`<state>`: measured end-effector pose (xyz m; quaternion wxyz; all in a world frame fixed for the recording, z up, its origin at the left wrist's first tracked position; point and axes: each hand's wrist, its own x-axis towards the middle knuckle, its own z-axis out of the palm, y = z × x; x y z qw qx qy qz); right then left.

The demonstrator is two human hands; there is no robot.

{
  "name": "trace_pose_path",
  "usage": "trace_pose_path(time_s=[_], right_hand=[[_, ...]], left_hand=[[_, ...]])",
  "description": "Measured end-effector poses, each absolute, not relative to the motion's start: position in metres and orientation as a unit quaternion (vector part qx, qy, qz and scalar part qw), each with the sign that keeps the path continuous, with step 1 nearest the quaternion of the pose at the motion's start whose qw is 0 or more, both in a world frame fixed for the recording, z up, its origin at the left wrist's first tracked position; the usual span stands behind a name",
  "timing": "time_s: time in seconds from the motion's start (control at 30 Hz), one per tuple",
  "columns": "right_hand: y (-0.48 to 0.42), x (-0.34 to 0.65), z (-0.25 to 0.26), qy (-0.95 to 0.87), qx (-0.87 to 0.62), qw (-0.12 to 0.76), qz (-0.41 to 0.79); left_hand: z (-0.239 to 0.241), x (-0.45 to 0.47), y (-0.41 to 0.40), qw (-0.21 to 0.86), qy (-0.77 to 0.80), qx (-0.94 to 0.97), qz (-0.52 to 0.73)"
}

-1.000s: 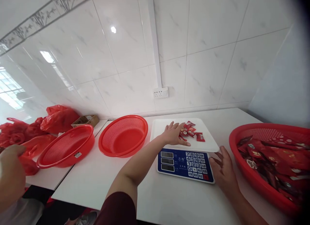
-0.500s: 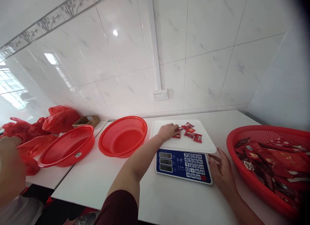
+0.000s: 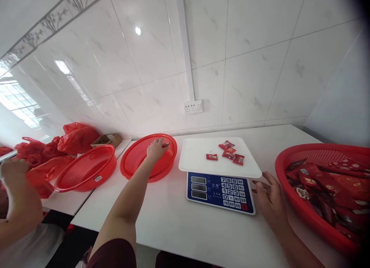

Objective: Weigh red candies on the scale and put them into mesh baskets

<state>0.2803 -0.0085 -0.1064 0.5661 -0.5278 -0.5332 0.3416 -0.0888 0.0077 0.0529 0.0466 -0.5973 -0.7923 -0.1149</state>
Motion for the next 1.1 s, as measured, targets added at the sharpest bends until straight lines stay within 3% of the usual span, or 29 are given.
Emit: trace_pose_path(time_s=[0.27, 0.43, 0.8, 1.1], right_hand=[[-0.008, 0.280, -0.108, -0.522, -0.531, 0.557, 0.367], [-0.006, 0.281, -0.110, -0.519, -0.530, 0.565, 0.362], [-0.006, 0.281, -0.110, -0.504, -0.522, 0.566, 0.392], [-0.007, 0.282, -0.108, -0.514, -0.529, 0.559, 0.378]], left_hand=[[0.020, 0.022, 0.050, -0.048, -0.661, -0.744, -0.088], [0.000, 0.098, 0.081, -0.162, -0.591, -0.787, -0.067], [-0.010, 0.148, 0.095, 0.005, -0.553, -0.828, -0.092], [-0.002, 0.130, 0.102, -0.018, -0.578, -0.806, -0.124]])
